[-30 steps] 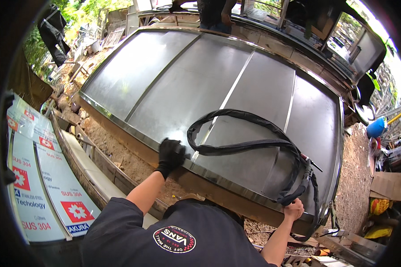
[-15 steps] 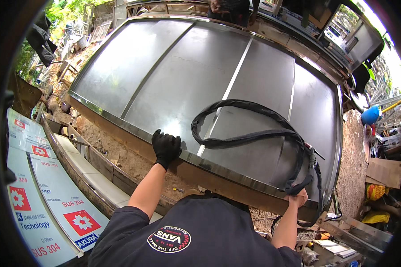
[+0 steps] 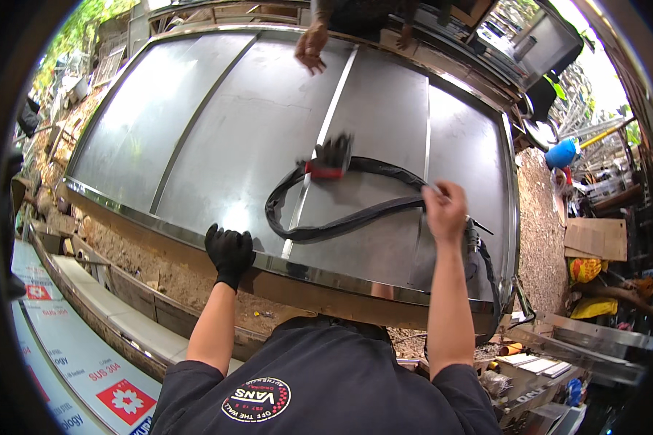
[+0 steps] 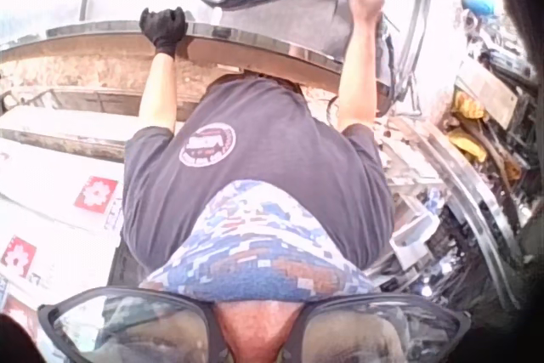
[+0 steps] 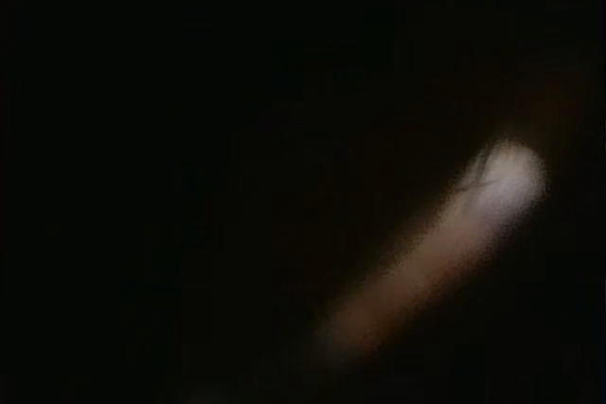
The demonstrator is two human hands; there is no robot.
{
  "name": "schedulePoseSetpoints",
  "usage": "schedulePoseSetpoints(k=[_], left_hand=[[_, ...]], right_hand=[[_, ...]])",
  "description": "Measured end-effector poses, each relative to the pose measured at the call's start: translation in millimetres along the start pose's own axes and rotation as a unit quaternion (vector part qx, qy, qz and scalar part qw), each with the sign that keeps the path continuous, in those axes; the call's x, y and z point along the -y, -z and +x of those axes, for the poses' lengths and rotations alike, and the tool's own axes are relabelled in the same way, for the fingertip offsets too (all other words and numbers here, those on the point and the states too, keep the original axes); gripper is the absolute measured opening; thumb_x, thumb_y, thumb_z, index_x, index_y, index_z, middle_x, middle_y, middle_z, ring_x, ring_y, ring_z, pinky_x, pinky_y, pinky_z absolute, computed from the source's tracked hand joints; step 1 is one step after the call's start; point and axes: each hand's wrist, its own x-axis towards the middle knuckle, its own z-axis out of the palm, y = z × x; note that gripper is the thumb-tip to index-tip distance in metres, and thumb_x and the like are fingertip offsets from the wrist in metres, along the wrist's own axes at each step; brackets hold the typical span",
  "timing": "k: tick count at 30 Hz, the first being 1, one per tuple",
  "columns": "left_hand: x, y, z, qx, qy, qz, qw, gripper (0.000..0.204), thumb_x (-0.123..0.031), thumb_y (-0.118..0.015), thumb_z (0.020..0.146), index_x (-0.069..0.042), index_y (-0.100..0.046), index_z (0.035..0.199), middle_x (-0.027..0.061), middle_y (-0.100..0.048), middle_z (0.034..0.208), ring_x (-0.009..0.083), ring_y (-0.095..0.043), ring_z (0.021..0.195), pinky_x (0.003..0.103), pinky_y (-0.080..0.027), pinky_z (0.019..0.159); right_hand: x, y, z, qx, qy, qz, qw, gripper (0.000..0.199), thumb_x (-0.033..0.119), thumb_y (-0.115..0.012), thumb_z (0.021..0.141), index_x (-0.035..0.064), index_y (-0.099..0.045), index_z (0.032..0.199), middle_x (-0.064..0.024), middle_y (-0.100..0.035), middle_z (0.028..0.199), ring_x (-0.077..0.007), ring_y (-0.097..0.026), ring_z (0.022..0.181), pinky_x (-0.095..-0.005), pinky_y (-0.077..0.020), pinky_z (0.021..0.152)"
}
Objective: The person welds the edges of a large rectangular stainless steel pan using a handheld welding torch. They then measure the pan's dimensions with a tape measure.
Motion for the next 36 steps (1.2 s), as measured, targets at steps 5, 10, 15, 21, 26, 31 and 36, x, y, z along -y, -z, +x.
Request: schedulePoseSetpoints(k=[5,10,15,21,26,31,36], left_hand=[[0,-4,0,-0.044,0.000,-0.028,0.999,0.030,-0.028,-0.070,0.080,-0.009,-0.064,0.058,0.0109,-0.068,0.065,0.0334,-0.067,0.077,0.047,-0.043,0.107],[3,-6,-3,-0.057,0.008,-0.033,0.998,0.031,-0.027,-0.069,0.081,-0.011,-0.062,0.056,0.0096,-0.066,0.063,0.0334,-0.067,0.078,0.046,-0.041,0.109],[0,-3,-3,-0.051,0.031,-0.040,0.997,0.030,-0.029,-0.070,0.080,-0.010,-0.065,0.057,0.0102,-0.066,0.062,0.0312,-0.067,0.077,0.046,-0.041,0.110],[4,-2,-4,-0.070,0.018,-0.060,0.996,0.030,-0.033,-0.069,0.081,-0.013,-0.065,0.059,0.0075,-0.064,0.061,0.0289,-0.065,0.070,0.048,-0.043,0.109],[-2,12,-5,-0.100,0.059,-0.227,0.967,0.027,-0.033,-0.077,0.082,-0.010,-0.071,0.068,0.0076,-0.069,0.069,0.0281,-0.067,0.074,0.046,-0.048,0.098],[-93,71,-45,0.063,0.106,-0.503,0.855,0.011,-0.010,-0.070,0.095,-0.002,-0.067,0.088,0.0035,-0.061,0.070,0.0130,-0.058,0.067,0.032,-0.049,0.063],[-164,115,-75,0.248,0.189,-0.683,0.661,0.024,-0.024,-0.070,0.099,0.000,-0.070,0.096,0.0012,-0.069,0.078,0.0085,-0.058,0.070,0.031,-0.047,0.063]], right_hand=[[72,-103,1,0.229,0.095,-0.047,0.968,0.027,0.021,-0.076,0.084,0.0055,-0.074,0.106,-0.0115,-0.070,0.107,-0.0277,-0.068,0.098,-0.0379,-0.0556,0.088],[72,-174,-34,0.444,0.015,-0.125,0.887,0.036,0.031,-0.075,0.083,0.0103,-0.077,0.113,-0.0138,-0.071,0.115,-0.0307,-0.068,0.112,-0.0402,-0.0546,0.095],[49,-196,-84,0.377,0.061,-0.227,0.896,0.035,0.030,-0.073,0.086,0.0114,-0.078,0.114,-0.0154,-0.072,0.113,-0.0359,-0.067,0.111,-0.0430,-0.0541,0.098],[36,-177,-68,0.281,-0.076,-0.005,0.957,0.022,0.021,-0.070,0.094,0.0039,-0.078,0.104,-0.0020,-0.068,0.079,-0.0114,-0.060,0.074,-0.0288,-0.0466,0.068],[101,-104,-87,0.214,-0.155,0.160,0.951,0.021,0.010,-0.067,0.097,-0.0052,-0.075,0.109,0.0042,-0.062,0.082,-0.0062,-0.051,0.073,-0.0237,-0.0419,0.066],[112,-42,-148,0.271,-0.181,0.268,0.906,0.017,0.005,-0.067,0.100,-0.0035,-0.075,0.112,0.0044,-0.063,0.087,-0.0051,-0.053,0.077,-0.0211,-0.0425,0.068],[132,-20,-187,0.332,-0.159,0.295,0.882,0.021,-0.002,-0.068,0.098,-0.0013,-0.071,0.118,0.0017,-0.070,0.092,-0.0038,-0.062,0.086,-0.0197,-0.0510,0.077]])
